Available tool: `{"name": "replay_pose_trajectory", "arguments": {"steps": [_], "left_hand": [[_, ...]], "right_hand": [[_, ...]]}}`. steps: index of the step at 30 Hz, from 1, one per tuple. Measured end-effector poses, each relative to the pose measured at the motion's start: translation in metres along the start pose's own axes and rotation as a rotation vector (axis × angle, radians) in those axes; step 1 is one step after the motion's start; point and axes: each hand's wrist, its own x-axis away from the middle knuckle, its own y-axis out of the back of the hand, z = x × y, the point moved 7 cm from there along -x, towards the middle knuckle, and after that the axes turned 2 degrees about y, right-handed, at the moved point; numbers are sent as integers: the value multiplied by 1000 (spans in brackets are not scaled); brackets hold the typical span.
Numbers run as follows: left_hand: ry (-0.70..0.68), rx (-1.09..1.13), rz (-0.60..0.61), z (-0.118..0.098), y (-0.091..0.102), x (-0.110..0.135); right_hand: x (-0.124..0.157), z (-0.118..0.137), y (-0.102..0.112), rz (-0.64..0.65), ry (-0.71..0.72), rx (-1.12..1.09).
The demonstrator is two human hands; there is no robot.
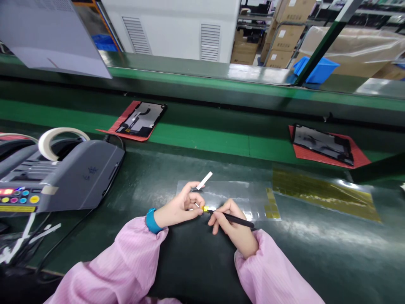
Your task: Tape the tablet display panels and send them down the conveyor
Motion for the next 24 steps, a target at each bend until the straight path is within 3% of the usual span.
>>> {"name": "replay_pose_trajectory", "arguments": {"steps": [9, 12, 15, 19, 21, 23, 24], "left_hand": [[20, 55, -77, 5, 5, -2], [11, 97, -123, 5, 10, -3], [3, 130, -133, 4, 13, -4], [-8, 114, -110, 3, 13, -5], [-11, 104, -100, 4, 14, -5], [-9, 102, -89, 5, 14, -5], [-6, 107, -83, 5, 14, -6]], "right_hand": [[2, 0, 4, -88, 36, -47], [-5, 14, 21, -181, 111, -36], [-28, 42, 63, -273, 214, 118], [-72, 77, 150, -332, 279, 525], [-93, 84, 194, -336, 221, 874], [-109, 87, 236, -394, 55, 1402], [-117, 85, 251, -346, -22, 1599]]}}
